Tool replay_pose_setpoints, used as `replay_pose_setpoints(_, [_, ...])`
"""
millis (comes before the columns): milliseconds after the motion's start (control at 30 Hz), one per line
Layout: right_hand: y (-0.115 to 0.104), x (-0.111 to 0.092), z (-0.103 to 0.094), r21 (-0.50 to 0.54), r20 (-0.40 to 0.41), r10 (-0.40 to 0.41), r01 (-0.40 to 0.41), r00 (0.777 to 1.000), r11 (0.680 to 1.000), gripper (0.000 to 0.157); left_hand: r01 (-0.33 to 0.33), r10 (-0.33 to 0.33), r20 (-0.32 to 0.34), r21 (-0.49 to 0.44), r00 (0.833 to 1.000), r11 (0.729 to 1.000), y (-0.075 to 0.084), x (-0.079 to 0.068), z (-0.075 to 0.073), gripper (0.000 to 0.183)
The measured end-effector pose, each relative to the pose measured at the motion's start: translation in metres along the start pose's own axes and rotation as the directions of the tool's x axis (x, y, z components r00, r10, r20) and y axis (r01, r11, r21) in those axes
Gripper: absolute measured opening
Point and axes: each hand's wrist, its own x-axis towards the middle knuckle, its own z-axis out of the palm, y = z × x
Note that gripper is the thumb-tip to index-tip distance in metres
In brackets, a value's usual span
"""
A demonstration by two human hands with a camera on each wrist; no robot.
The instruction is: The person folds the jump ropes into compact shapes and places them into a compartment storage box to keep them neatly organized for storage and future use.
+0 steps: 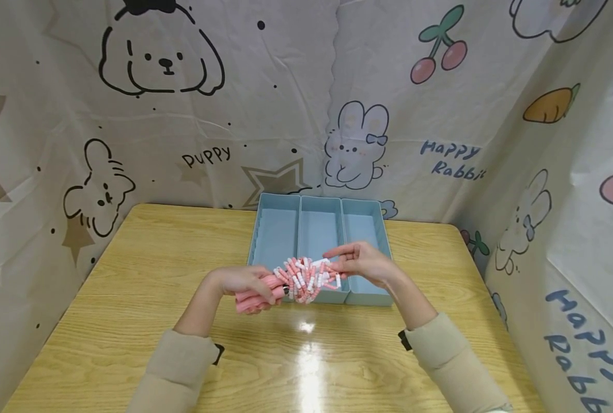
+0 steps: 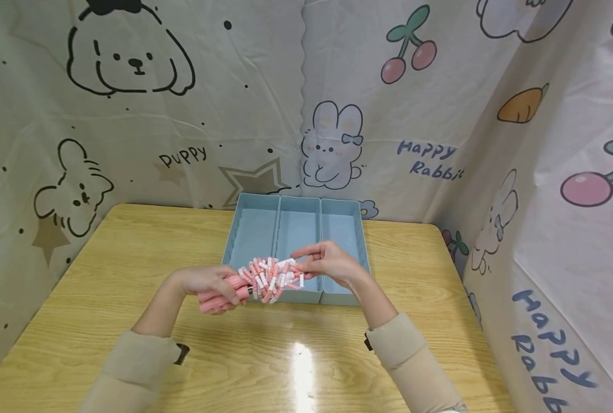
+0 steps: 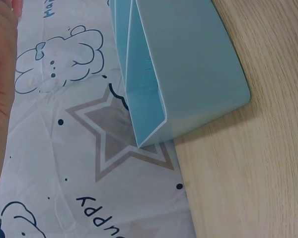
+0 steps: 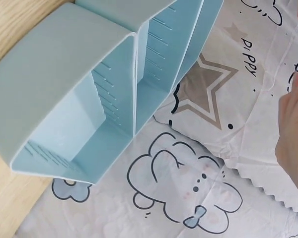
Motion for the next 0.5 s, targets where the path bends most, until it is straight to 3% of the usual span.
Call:
replay_pose_setpoints(200, [-0.0024,-0.0032,-0.0002,0.004,0.053,0.044,-0.044,0.998,0.999,0.024,-0.014,0.014,-0.004,-0.002,1.0,1.0,-0.0005,0.0008,-0.0008,0.009])
replay_pose_setpoints(333, [0.0005,-0.0038,-0.0004,0.071,0.108,0.021,-0.029,0.994,0.997,0.014,-0.044,0.044,0.009,-0.017,0.999,0.999,-0.0015,0.0009,-0.0009,0.009])
replay_pose_setpoints(500, [0.0066,-0.0027,-0.0015,0.116,0.152,-0.024,0.007,0.988,0.993,0.014,-0.069,0.069,0.008,-0.026,0.998,0.997,-0.0019,0.0003,-0.0003,0.009])
